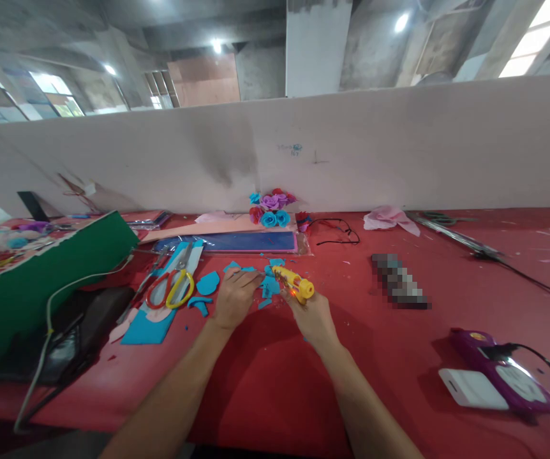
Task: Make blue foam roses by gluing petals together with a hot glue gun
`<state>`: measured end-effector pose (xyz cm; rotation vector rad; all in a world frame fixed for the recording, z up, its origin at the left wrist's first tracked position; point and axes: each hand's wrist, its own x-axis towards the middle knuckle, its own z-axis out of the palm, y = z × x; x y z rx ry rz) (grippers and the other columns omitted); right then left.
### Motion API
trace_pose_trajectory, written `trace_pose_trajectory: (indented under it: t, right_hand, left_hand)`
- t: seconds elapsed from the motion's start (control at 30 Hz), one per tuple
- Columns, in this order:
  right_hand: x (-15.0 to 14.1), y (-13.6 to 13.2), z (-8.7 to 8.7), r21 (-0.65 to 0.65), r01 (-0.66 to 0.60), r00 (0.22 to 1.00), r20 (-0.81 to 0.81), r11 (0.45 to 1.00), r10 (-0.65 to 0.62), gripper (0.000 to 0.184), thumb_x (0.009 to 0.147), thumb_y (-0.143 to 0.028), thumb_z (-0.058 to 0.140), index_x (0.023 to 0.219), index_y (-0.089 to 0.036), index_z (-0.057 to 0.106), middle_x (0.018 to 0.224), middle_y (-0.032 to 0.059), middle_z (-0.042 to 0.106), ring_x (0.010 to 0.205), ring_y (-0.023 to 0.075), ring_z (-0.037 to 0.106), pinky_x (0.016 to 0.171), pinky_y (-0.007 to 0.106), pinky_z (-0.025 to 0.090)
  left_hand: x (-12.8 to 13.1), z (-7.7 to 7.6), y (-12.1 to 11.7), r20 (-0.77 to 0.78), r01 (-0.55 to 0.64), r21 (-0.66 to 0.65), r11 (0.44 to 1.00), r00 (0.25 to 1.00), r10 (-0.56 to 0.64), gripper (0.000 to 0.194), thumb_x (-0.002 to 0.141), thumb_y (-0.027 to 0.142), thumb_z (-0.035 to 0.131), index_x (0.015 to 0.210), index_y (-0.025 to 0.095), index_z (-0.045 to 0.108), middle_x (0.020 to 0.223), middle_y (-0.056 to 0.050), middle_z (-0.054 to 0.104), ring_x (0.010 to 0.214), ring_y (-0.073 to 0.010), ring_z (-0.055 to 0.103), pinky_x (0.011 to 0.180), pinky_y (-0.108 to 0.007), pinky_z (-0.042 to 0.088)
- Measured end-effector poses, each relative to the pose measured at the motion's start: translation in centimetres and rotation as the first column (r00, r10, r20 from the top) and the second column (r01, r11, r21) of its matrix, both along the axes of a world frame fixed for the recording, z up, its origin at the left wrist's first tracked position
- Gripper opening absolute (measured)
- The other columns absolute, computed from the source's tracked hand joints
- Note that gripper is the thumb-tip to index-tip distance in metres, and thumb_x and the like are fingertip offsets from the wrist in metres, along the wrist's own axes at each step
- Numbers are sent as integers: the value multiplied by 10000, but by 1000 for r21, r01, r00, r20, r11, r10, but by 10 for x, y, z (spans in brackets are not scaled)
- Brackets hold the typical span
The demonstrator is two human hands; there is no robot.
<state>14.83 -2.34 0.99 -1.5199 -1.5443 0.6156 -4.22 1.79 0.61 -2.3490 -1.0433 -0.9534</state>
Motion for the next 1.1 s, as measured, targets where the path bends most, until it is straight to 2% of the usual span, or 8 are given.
trace_pose_trajectory:
  t: [0.37, 0.63, 0.83, 1.1]
  right_hand:
    - [-1, 0, -2, 2, -21, 1000, 24, 1000, 20, 426, 801, -534, 508, 841, -155, 697, 475, 1, 565, 462, 151, 525, 428, 225, 372]
    - [-3, -2, 0, -38, -23, 1000, 18, 999, 24, 424, 790, -530, 523, 827, -143, 694, 462, -1, 545, 444, 143, 510, 433, 225, 370]
    - [-1, -2, -3, 4, 0, 1000, -15, 1000, 0, 405, 798, -509, 517, 797, -140, 684, 443, -8, 512, 424, 137, 481, 410, 226, 362]
    - [-4, -3, 1, 26, -39, 999, -1, 999, 39, 362, 785, -484, 534, 796, -163, 701, 473, 1, 555, 468, 152, 531, 413, 222, 373]
  left_hand:
    - [-2, -2, 3, 24, -35, 21, 999, 999, 35, 243, 894, 135, 457, 1022, 173, 659, 963, -67, 711, 846, -179, 632, 836, -363, 410]
    - [-4, -3, 5, 58, -51, -5, 999, 997, 51, 252, 878, 108, 466, 1010, 180, 668, 960, -63, 713, 859, -174, 638, 838, -360, 420]
    - [-5, -5, 6, 85, -58, -58, 997, 994, 63, 288, 869, 88, 452, 1017, 192, 676, 974, -64, 715, 877, -178, 643, 846, -367, 425]
    - [-5, -4, 5, 122, -54, -92, 994, 990, 65, 301, 867, 78, 443, 1018, 200, 674, 988, -61, 721, 875, -177, 647, 848, -366, 412]
